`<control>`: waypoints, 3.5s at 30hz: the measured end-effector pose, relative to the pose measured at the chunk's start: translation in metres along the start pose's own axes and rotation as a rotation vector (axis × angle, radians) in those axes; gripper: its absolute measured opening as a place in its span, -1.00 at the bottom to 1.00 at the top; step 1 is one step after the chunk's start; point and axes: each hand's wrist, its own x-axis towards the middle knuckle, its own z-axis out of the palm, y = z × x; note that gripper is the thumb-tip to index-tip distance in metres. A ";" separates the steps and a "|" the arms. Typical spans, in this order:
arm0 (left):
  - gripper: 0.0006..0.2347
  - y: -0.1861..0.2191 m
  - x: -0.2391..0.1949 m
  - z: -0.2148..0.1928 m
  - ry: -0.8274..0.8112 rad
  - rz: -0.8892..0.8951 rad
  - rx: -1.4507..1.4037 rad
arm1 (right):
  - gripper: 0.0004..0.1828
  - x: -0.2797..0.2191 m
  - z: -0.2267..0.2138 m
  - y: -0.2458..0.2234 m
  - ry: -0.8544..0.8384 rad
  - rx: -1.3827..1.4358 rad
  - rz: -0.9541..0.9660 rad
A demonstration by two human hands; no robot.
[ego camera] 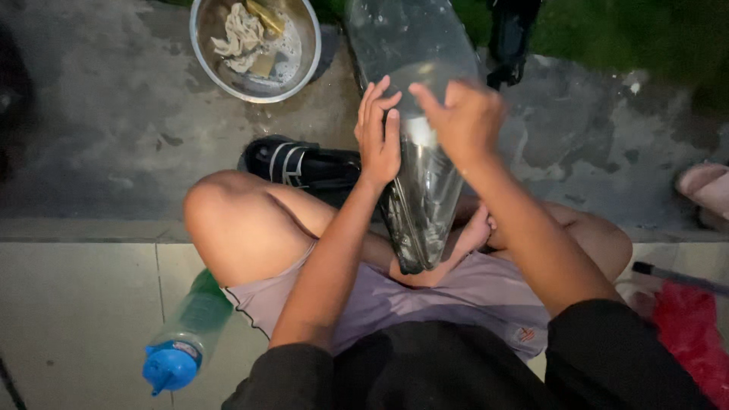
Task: The person sits cross-legged on the floor and scrubs a motorcycle front fender with a sponge and soapy water. They repeatedly wipe and scrub the fender's surface, occasionally dipping the sponge into a nearby bucket of soapy water.
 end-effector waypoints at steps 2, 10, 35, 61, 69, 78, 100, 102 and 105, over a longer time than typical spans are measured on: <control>-0.64 -0.006 -0.001 0.009 0.025 0.044 -0.003 | -0.11 -0.001 0.000 0.014 0.008 0.042 -0.013; -0.65 -0.001 0.004 0.001 0.021 0.024 0.015 | -0.17 0.055 0.053 0.085 0.019 -0.003 0.054; -0.68 -0.004 -0.004 0.005 0.012 -0.024 0.002 | -0.32 0.041 0.065 0.134 -0.186 0.742 0.466; -0.68 -0.011 -0.001 0.006 -0.011 -0.024 0.024 | -0.63 -0.030 -0.043 0.023 -0.202 0.372 -0.045; -0.79 -0.012 0.002 0.005 0.049 0.075 -0.033 | -0.64 -0.065 -0.057 -0.009 -0.106 0.532 -0.072; -0.80 -0.008 0.003 0.005 0.059 0.084 -0.018 | -0.61 -0.059 -0.059 -0.005 -0.081 0.423 -0.244; -0.81 -0.008 0.003 0.006 0.044 0.032 -0.014 | -0.63 -0.028 -0.040 0.034 -0.202 0.651 0.412; -0.81 -0.006 0.003 0.006 0.049 0.032 -0.022 | -0.73 -0.026 -0.044 0.029 -0.167 0.501 0.293; -0.81 -0.006 0.000 0.006 0.054 0.022 -0.024 | -0.82 -0.007 -0.065 0.038 0.006 0.243 0.043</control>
